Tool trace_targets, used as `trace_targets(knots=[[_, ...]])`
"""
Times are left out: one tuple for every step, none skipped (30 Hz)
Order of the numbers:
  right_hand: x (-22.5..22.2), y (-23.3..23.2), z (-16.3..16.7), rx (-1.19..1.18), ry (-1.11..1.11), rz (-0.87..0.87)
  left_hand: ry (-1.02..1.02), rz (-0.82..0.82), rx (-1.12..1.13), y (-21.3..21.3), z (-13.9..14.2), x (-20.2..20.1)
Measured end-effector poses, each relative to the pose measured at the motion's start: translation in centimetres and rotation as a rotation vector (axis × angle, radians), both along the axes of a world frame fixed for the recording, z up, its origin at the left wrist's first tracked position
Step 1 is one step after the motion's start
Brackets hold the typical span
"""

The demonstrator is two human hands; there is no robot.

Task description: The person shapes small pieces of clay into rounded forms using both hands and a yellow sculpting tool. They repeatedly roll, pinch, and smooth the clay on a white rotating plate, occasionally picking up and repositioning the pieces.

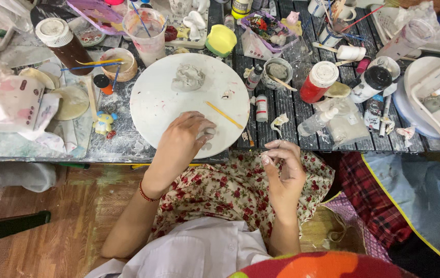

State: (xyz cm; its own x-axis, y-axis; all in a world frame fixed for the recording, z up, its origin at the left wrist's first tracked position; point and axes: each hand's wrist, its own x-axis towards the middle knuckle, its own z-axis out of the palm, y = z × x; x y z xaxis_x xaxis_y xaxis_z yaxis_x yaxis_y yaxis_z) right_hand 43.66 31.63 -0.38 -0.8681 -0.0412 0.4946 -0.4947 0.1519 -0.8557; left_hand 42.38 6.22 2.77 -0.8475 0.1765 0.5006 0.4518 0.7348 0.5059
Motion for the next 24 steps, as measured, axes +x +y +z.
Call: trace_targets(knots=[[0.0,0.0,0.0,-0.004,0.002,0.009,-0.04,-0.009,0.062,0.1,0.2,0.1],[0.0,0.0,-0.1,-0.009,0.002,0.018,-0.081,-0.018,0.125,0.2,0.5,0.4],[0.0,0.0,-0.2,-0.012,0.001,0.028,-0.124,-0.027,0.187,0.2,0.7,0.7],[0.0,0.0,-0.4,-0.04,-0.005,0.057,-0.177,-0.102,0.296,0.3,0.9,1.0],[0.0,0.0,-0.5,-0.067,-0.01,0.085,-0.228,-0.179,0.404,0.3,1.1,1.4],[0.0,0.1,-0.6,-0.096,-0.014,0.113,-0.279,-0.255,0.512,0.4,1.2,1.8],[0.1,0.1,-0.7,-0.136,-0.052,0.131,-0.295,-0.29,0.527,0.6,1.2,2.0],[0.2,0.1,-0.8,-0.176,-0.09,0.15,-0.309,-0.326,0.542,0.9,1.2,2.2],[0.3,0.1,-0.9,-0.216,-0.127,0.169,-0.323,-0.361,0.557,1.1,1.2,2.5],[0.3,0.1,-0.9,-0.225,-0.116,0.18,-0.325,-0.402,0.577,1.4,1.2,2.6],[0.4,0.1,-0.9,-0.233,-0.105,0.191,-0.328,-0.443,0.597,1.7,1.1,2.6],[0.5,0.2,-0.8,-0.24,-0.095,0.201,-0.331,-0.484,0.618,2.0,1.0,2.6],[0.6,0.2,-0.8,-0.25,-0.095,0.207,-0.34,-0.492,0.625,2.3,0.9,2.7],[0.7,0.2,-0.7,-0.259,-0.094,0.213,-0.348,-0.498,0.632,2.7,0.7,2.7],[0.8,0.2,-0.6,-0.269,-0.095,0.219,-0.358,-0.504,0.638,3.1,0.6,2.6],[0.9,0.2,-0.6,-0.246,-0.082,0.204,-0.362,-0.514,0.646,3.3,0.5,2.6],[1.1,0.2,-0.5,-0.222,-0.07,0.188,-0.366,-0.524,0.654,3.5,0.5,2.7],[1.2,0.2,-0.4,-0.199,-0.057,0.173,-0.37,-0.534,0.662,3.6,0.4,2.7],[1.3,0.2,-0.3,-0.175,-0.02,0.164,-0.423,-0.563,0.744,3.8,0.3,2.7],[1.3,0.2,-0.2,-0.153,0.017,0.154,-0.477,-0.591,0.825,3.8,0.2,2.7],[1.4,0.2,-0.1,-0.13,0.054,0.145,-0.532,-0.618,0.907,3.9,0.1,2.8],[1.4,0.1,0.0,-0.133,0.067,0.15,-0.517,-0.61,0.908,4.0,0.0,2.7],[1.5,0.1,0.1,-0.136,0.08,0.156,-0.501,-0.601,0.909,4.2,-0.2,2.7],[1.5,0.1,0.2,-0.139,0.095,0.162,-0.484,-0.593,0.909,4.3,-0.3,2.7]])
